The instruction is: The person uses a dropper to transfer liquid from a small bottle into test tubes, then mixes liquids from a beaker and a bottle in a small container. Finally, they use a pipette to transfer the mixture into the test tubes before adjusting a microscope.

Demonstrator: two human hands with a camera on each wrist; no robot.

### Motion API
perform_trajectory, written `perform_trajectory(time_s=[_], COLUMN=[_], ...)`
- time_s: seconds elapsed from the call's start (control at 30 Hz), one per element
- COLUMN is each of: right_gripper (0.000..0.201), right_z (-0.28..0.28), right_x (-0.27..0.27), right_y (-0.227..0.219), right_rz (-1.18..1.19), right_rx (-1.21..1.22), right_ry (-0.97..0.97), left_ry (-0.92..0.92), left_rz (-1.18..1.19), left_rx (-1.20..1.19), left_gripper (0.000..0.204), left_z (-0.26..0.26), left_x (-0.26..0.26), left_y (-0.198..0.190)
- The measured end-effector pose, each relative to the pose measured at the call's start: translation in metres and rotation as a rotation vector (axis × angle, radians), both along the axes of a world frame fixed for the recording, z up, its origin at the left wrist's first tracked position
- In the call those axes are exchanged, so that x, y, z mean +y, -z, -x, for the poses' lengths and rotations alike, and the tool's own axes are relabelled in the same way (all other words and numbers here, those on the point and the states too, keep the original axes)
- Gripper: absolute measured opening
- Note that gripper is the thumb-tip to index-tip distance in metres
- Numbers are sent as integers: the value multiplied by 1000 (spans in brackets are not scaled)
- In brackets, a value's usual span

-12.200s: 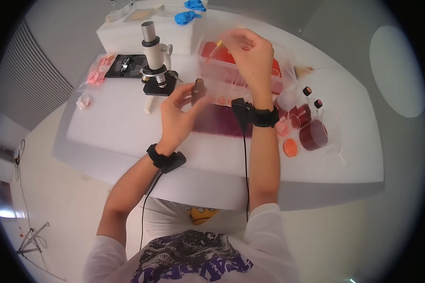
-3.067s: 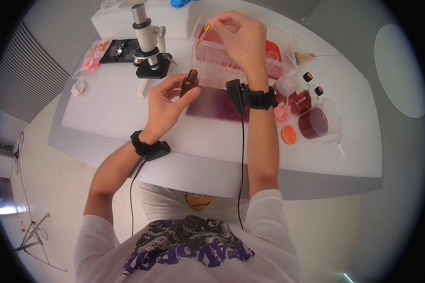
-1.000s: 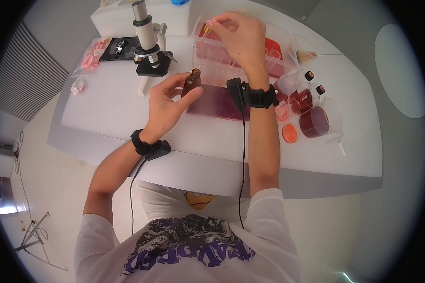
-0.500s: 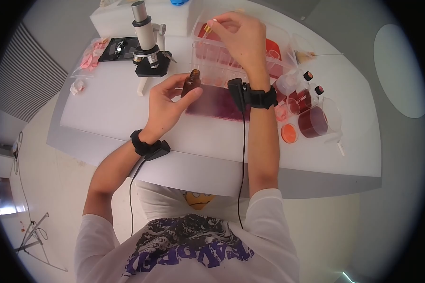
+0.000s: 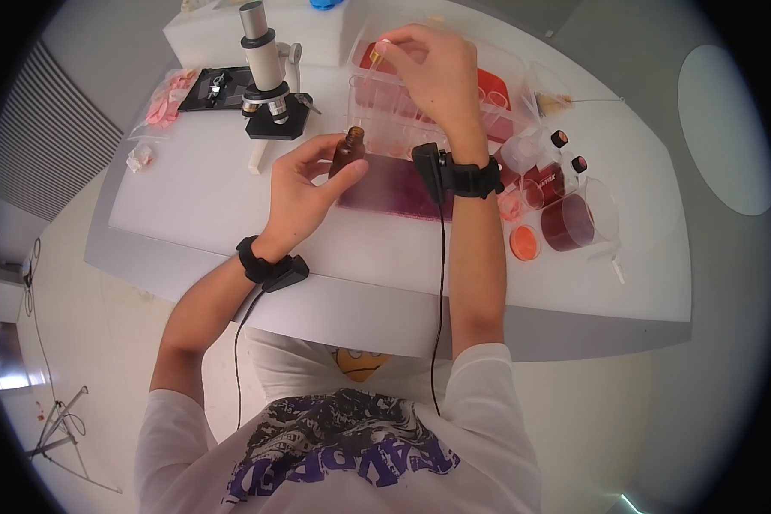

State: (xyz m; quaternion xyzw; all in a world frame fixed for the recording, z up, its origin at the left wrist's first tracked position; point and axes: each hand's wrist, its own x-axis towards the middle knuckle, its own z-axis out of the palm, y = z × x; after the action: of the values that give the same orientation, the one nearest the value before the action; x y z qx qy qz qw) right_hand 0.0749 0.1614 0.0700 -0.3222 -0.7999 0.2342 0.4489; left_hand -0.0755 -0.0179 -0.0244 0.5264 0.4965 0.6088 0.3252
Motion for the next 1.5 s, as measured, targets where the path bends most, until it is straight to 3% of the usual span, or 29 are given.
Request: perform_trajectory(time_s=[0.83,1.0,1.07,1.3,1.5], right_gripper=[22,20,22,21,21], right_z=[-1,-8,-13,-10,-9], right_x=[2,-20,-32,-43,-44], right_y=[2,-24,-35,-32,-25], right_rz=[-108,-43,64,83,-22], right_rx=[23,84,173,147,-71], right_ry=[-2,44,-116,-331,-489], left_ry=[-20,-73,-95,-147,-254], left_rz=[-19,-76,-94,-143,-226], left_rx=[7,27,31,15,135], left_gripper=[44,43,42,40,39], left_z=[0,3,4,7,9], left_x=[0,3,4,4,2], left_y=[1,3,1,-2,-5])
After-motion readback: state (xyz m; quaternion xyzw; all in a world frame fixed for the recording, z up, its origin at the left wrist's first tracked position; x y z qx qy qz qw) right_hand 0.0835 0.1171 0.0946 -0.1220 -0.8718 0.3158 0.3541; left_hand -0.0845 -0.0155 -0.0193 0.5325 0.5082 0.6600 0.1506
